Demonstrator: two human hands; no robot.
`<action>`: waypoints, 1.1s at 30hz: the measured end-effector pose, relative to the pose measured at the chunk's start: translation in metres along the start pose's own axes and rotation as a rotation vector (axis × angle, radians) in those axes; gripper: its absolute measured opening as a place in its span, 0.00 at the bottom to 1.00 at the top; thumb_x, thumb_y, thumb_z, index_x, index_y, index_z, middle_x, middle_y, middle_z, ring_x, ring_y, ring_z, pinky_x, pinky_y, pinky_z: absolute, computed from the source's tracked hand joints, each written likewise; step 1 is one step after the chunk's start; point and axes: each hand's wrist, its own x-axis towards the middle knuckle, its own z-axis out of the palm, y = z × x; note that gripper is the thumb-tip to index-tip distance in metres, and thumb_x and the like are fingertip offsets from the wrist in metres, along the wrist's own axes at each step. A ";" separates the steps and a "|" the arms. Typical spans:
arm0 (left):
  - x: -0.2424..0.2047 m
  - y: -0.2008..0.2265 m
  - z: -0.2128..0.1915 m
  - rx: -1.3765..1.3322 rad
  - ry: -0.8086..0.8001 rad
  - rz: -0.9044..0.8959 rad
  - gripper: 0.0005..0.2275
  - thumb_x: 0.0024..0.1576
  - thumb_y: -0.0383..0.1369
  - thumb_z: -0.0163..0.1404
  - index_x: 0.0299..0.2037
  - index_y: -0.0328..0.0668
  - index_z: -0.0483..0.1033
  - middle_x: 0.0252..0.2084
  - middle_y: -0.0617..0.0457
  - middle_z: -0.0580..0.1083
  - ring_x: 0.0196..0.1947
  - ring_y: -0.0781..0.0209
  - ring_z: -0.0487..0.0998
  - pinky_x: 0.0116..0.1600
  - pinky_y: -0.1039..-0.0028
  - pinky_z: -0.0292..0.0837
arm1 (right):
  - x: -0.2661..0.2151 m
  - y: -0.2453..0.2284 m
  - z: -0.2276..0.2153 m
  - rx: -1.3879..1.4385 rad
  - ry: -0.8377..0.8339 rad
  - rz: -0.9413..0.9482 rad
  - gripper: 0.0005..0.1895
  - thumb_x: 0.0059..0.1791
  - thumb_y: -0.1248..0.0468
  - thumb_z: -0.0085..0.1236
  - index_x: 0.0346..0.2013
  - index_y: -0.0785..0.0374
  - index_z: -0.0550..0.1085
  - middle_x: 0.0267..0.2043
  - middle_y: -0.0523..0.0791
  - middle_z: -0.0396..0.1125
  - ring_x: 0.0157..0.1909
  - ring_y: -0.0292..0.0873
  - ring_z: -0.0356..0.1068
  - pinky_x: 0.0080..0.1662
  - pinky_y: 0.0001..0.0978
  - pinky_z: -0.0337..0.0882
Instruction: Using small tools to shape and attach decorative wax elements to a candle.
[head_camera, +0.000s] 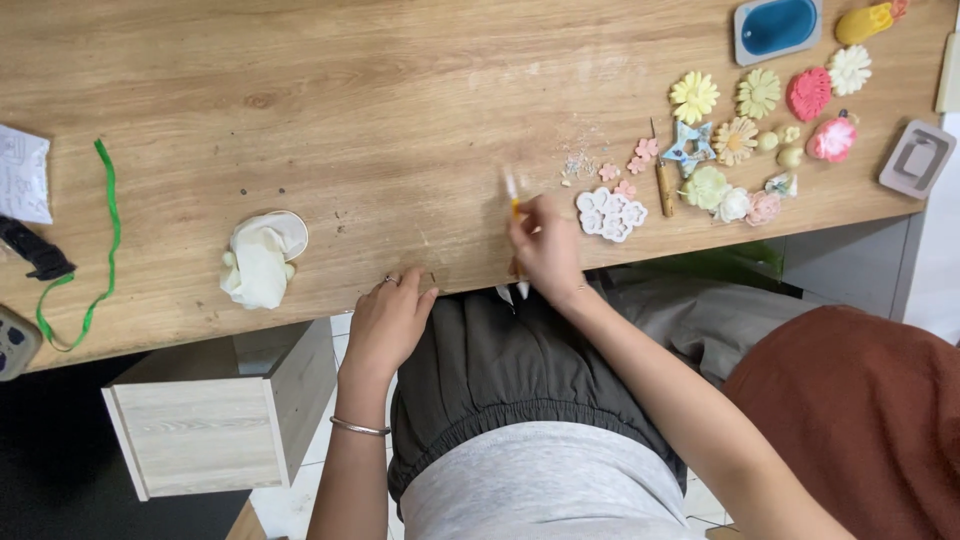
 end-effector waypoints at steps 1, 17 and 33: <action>0.001 0.001 -0.002 0.006 -0.003 0.008 0.18 0.63 0.41 0.47 0.57 0.36 0.72 0.50 0.36 0.77 0.49 0.37 0.78 0.53 0.51 0.71 | 0.001 0.011 0.015 0.004 0.009 0.003 0.10 0.50 0.66 0.59 0.43 0.70 0.71 0.26 0.52 0.72 0.25 0.48 0.76 0.28 0.41 0.74; 0.009 -0.005 -0.013 0.085 -0.098 -0.020 0.18 0.64 0.42 0.46 0.56 0.36 0.72 0.50 0.36 0.76 0.51 0.39 0.78 0.55 0.52 0.71 | 0.005 0.023 -0.037 -0.190 0.162 -0.008 0.08 0.51 0.67 0.58 0.40 0.70 0.74 0.23 0.52 0.71 0.22 0.49 0.74 0.28 0.41 0.71; 0.013 -0.008 -0.013 0.078 -0.042 0.027 0.17 0.62 0.42 0.47 0.54 0.37 0.73 0.44 0.35 0.77 0.46 0.37 0.79 0.52 0.50 0.72 | 0.016 -0.008 -0.032 -0.100 0.164 0.206 0.09 0.53 0.65 0.55 0.43 0.69 0.73 0.23 0.55 0.72 0.23 0.56 0.75 0.28 0.47 0.72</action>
